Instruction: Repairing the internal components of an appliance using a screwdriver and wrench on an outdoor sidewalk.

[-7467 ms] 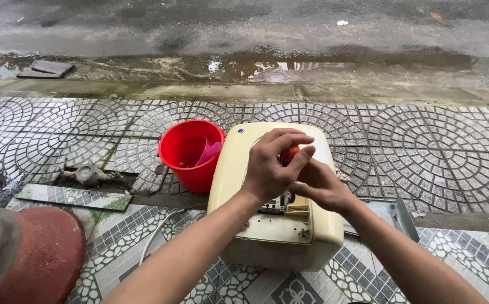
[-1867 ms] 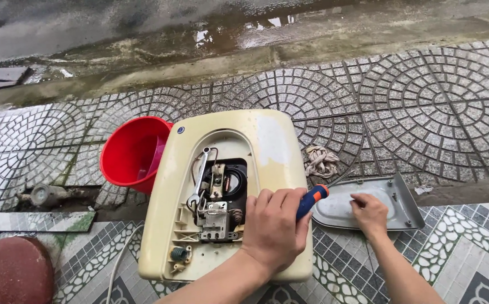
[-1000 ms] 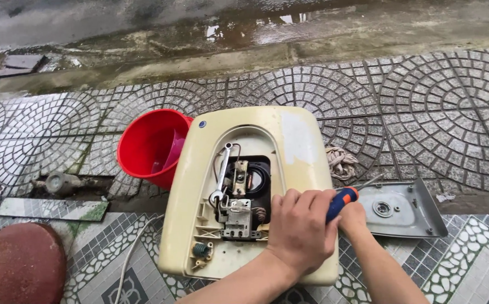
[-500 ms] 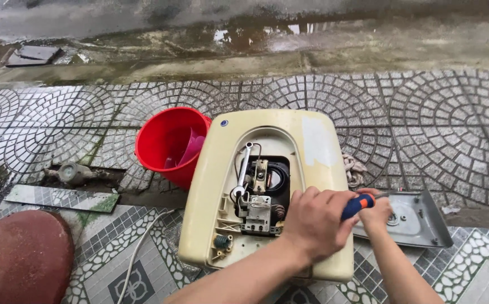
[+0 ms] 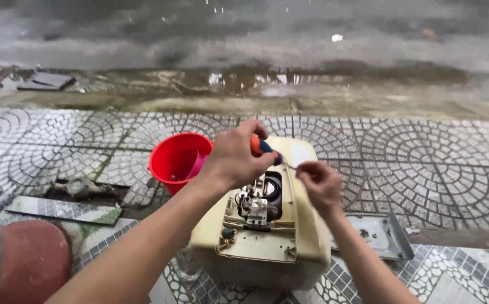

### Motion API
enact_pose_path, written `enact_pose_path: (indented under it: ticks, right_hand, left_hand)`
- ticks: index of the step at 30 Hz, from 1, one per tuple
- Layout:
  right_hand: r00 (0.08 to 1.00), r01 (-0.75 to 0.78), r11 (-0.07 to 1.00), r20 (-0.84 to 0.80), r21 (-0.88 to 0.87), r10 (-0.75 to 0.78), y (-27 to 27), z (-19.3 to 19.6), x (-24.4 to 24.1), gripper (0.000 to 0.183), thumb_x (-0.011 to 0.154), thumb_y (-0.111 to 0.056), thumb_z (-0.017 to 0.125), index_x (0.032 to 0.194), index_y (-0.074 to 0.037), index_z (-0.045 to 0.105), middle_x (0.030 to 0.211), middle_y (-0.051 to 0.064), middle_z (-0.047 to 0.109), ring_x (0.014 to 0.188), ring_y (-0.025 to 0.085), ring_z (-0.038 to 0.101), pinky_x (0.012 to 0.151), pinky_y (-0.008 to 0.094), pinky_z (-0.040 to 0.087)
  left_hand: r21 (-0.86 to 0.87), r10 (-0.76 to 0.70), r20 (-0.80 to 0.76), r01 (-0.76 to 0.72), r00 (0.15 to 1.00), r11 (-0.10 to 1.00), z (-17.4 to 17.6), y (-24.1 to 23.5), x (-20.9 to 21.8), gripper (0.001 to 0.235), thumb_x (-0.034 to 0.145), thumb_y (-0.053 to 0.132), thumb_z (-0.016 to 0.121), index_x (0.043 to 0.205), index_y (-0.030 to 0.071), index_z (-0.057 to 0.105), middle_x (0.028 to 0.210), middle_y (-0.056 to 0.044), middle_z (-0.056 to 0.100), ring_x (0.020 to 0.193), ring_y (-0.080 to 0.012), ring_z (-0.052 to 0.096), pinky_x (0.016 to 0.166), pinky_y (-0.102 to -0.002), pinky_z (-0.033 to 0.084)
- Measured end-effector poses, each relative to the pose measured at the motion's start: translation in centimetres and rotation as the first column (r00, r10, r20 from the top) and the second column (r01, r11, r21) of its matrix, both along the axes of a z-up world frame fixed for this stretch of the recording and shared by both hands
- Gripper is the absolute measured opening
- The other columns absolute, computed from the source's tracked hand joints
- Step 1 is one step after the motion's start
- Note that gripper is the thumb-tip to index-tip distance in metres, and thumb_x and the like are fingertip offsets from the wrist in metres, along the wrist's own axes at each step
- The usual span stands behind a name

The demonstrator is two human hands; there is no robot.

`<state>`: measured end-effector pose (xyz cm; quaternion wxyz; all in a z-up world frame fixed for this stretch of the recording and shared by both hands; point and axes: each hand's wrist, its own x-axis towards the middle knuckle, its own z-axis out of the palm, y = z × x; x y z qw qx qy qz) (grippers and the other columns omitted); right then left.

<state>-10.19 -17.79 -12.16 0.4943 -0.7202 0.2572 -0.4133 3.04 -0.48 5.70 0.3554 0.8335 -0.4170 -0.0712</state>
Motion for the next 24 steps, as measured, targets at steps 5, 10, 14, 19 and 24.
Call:
enact_pose_path:
  ticks: [5,10,14,19,24]
  right_hand:
    - [0.995,-0.088,0.986,0.063,0.138,0.080,5.3,1.6,2.3,0.026,0.080,-0.001,0.079,0.105,-0.007,0.081,0.087,0.016,0.080,0.082,0.024,0.078,0.078,0.038,0.063]
    - [0.996,-0.084,0.977,0.018,0.195,0.082,7.1,1.2,3.6,0.023,0.080,0.001,0.082,0.102,-0.004,0.081,0.092,0.018,0.081,0.087,0.029,0.080,0.079,0.043,0.065]
    - [0.991,-0.137,0.975,0.020,0.174,0.135,7.2,0.6,3.4,0.026,0.078,0.006,0.081,0.103,-0.004,0.082,0.091,0.018,0.081,0.088,0.030,0.079,0.082,0.043,0.065]
    - [0.978,-0.202,0.967,0.084,0.156,0.190,7.6,0.0,3.1,0.036,0.080,0.016,0.071,0.110,-0.003,0.081,0.092,0.020,0.079,0.088,0.032,0.078,0.085,0.047,0.064]
    - [0.969,-0.216,0.949,0.165,0.228,0.181,7.8,0.1,2.0,0.033,0.085,0.011,0.073,0.114,-0.003,0.076,0.090,0.019,0.078,0.084,0.027,0.077,0.077,0.045,0.066]
  left_hand:
    - [-0.047,0.049,0.033,-0.047,0.998,0.998,2.2,3.4,-0.2,0.044,0.067,0.039,0.073,0.105,0.021,0.062,0.076,-0.010,0.075,0.092,-0.0372,0.075,0.081,-0.047,0.058]
    - [-0.074,0.048,0.024,-0.046,0.999,0.996,3.8,5.5,-0.3,0.045,0.073,0.037,0.073,0.110,0.017,0.058,0.080,-0.017,0.076,0.093,-0.0413,0.074,0.080,-0.049,0.058]
    - [-0.085,0.013,0.019,-0.011,1.000,0.996,3.3,5.7,-0.4,0.043,0.077,0.032,0.074,0.111,0.013,0.055,0.082,-0.020,0.074,0.092,-0.0430,0.073,0.077,-0.049,0.059]
    - [-0.064,-0.020,0.034,0.022,0.999,0.998,3.3,5.5,-0.8,0.042,0.079,0.032,0.070,0.111,0.012,0.053,0.084,-0.022,0.073,0.089,-0.0455,0.074,0.073,-0.052,0.058]
    - [-0.071,-0.040,0.074,0.045,0.996,0.996,3.9,4.8,-1.3,0.038,0.080,0.027,0.067,0.110,0.008,0.051,0.081,-0.022,0.072,0.085,-0.0459,0.074,0.069,-0.053,0.059]
